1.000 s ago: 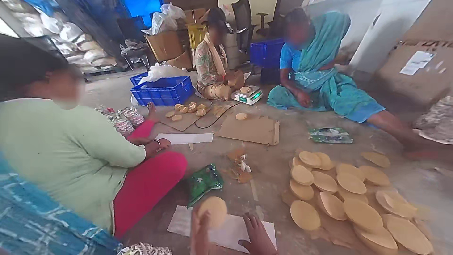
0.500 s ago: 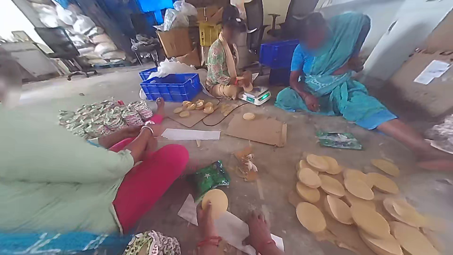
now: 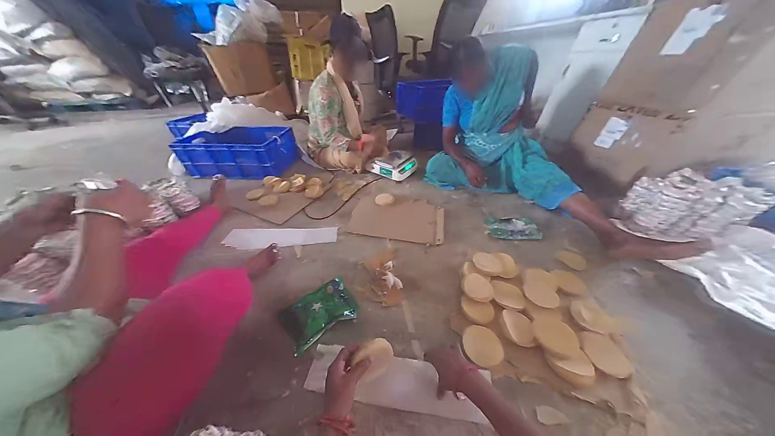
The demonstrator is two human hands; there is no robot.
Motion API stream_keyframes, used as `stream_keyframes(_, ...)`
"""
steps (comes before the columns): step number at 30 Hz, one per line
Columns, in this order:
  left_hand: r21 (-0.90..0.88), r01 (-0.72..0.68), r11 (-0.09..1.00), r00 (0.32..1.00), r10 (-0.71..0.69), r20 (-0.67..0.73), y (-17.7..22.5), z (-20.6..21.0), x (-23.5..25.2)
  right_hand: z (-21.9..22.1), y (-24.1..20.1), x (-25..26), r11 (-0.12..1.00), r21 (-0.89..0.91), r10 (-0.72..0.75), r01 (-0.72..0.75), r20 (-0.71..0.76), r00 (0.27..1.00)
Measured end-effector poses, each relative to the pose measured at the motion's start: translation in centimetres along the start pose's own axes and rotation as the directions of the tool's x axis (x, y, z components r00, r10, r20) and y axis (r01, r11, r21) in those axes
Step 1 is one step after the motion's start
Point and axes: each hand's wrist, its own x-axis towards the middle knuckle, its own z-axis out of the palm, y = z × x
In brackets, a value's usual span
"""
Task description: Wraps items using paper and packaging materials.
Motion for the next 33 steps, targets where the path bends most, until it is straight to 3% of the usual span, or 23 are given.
stream_keyframes(2, 0.065, -0.037, 0.997, 0.993, 0.029, 0.115, -0.2, 1.5, 0.1, -0.4, 2.0, -0.8, 0.999, 0.037, -0.012, 0.016, -0.12, 0.993)
stream_keyframes(4, 0.187, -0.174, 0.967, 0.966, 0.131, 0.224, -1.1, 3.3, 0.3, -0.2, 3.1, -2.6, 0.993, 0.116, 0.039, -0.008, -0.267, 0.963)
stream_keyframes(7, 0.331, -0.407, 0.851, 0.877, 0.263, 0.403, -2.1, 5.9, 0.6, 2.7, 3.9, -6.2, 0.903, 0.417, 0.304, -0.101, -0.455, 0.837)
stream_keyframes(10, 0.435, -0.463, 0.772, 0.827, 0.2, 0.525, -2.6, 7.4, 1.2, 7.4, 3.5, -7.9, 0.754, 0.613, 0.582, -0.237, -0.455, 0.675)
stream_keyframes(12, 0.509, -0.451, 0.733, 0.8, 0.08, 0.594, -2.4, 8.1, 1.5, 10.3, 3.4, -7.3, 0.709, 0.631, 0.664, -0.315, -0.447, 0.6)
stream_keyframes(14, 0.575, -0.453, 0.681, 0.776, -0.016, 0.63, -2.1, 8.7, 1.4, 11.5, 3.3, -6.8, 0.715, 0.6, 0.673, -0.358, -0.453, 0.585)
stream_keyframes(17, 0.595, -0.506, 0.624, 0.754, -0.013, 0.656, -2.5, 9.1, 1.2, 10.9, 3.1, -7.0, 0.709, 0.564, 0.681, -0.424, -0.391, 0.619)
stream_keyframes(25, 0.556, -0.61, 0.564, 0.727, 0.12, 0.676, -3.3, 9.0, -0.1, 10.1, 3.4, -7.4, 0.66, 0.68, 0.717, -0.318, -0.445, 0.536)
stream_keyframes(29, 0.601, -0.598, 0.53, 0.73, 0.052, 0.681, -2.8, 9.6, -0.1, 9.5, 3.2, -7.8, 0.658, 0.75, 0.687, -0.069, -0.561, 0.462)
stream_keyframes(33, 0.577, -0.585, 0.57, 0.731, 0.061, 0.68, -2.3, 9.5, -0.4, 7.4, 2.1, -8.8, 0.631, 0.768, 0.662, 0.107, -0.606, 0.44)
